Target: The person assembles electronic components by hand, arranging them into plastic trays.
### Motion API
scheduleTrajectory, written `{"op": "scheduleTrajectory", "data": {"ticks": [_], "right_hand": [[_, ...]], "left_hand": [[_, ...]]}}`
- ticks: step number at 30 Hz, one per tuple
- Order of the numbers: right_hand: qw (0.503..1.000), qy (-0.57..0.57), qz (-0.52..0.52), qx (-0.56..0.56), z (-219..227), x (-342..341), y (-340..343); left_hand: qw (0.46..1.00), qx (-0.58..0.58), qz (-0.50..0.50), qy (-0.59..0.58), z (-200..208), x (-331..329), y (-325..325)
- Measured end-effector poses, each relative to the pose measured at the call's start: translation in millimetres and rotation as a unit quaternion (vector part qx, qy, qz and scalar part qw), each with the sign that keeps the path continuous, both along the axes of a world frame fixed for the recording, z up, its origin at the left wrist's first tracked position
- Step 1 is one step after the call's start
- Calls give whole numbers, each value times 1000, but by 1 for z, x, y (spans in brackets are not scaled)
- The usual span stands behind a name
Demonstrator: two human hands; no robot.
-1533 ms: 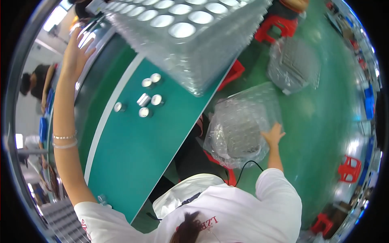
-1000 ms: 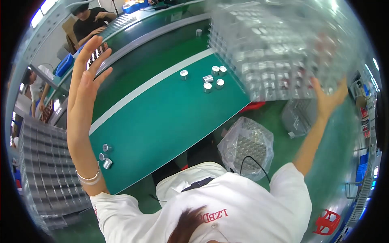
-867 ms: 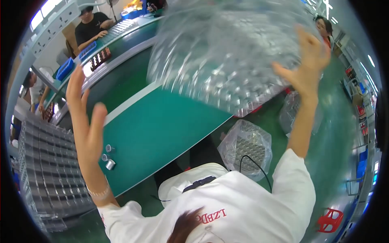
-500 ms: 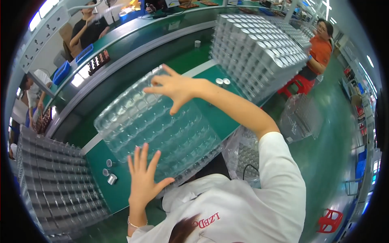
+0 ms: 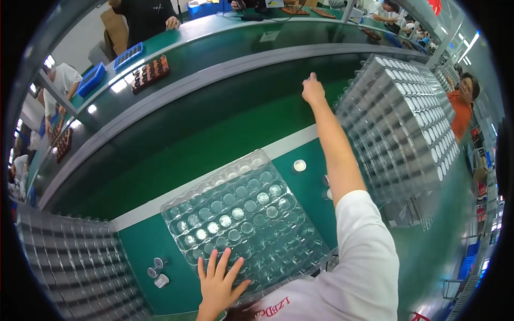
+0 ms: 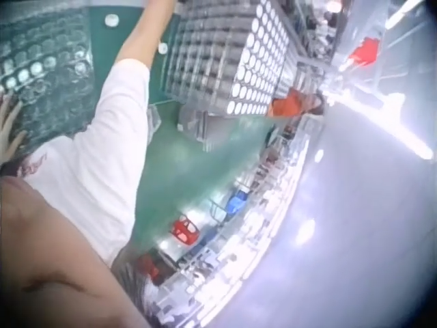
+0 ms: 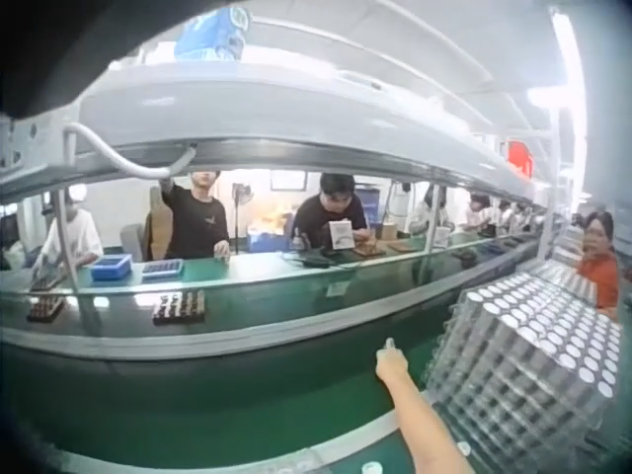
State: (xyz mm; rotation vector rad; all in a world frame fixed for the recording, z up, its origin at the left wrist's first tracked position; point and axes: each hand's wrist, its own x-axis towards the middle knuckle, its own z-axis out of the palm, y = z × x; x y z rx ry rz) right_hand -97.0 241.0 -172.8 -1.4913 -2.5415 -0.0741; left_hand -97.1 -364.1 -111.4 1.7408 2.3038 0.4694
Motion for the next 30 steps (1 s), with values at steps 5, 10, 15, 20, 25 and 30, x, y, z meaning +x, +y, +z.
{"op": "scheduleTrajectory", "data": {"ticks": [5,10,15,20,25,30], "right_hand": [[983,57,173,-19,27,22,-27],[927,86,356,-74,77,61,-188],[945,6,328,1,36,92,-279],[933,137,329,-57,54,91,-283],[688,344,396,-501,121,87,-380],[506,451,413,-609,165,86,-420]], "left_hand": [[1000,10,3,-9,3,-2,1],[999,32,23,-13,-2,-1,-6],[999,49,20,-10,-2,0,-4],[998,-1,-36,-57,21,-8,-2],[960,238,-1,-148,64,-15,36],[902,400,-115,-117,113,-38,57]]}}
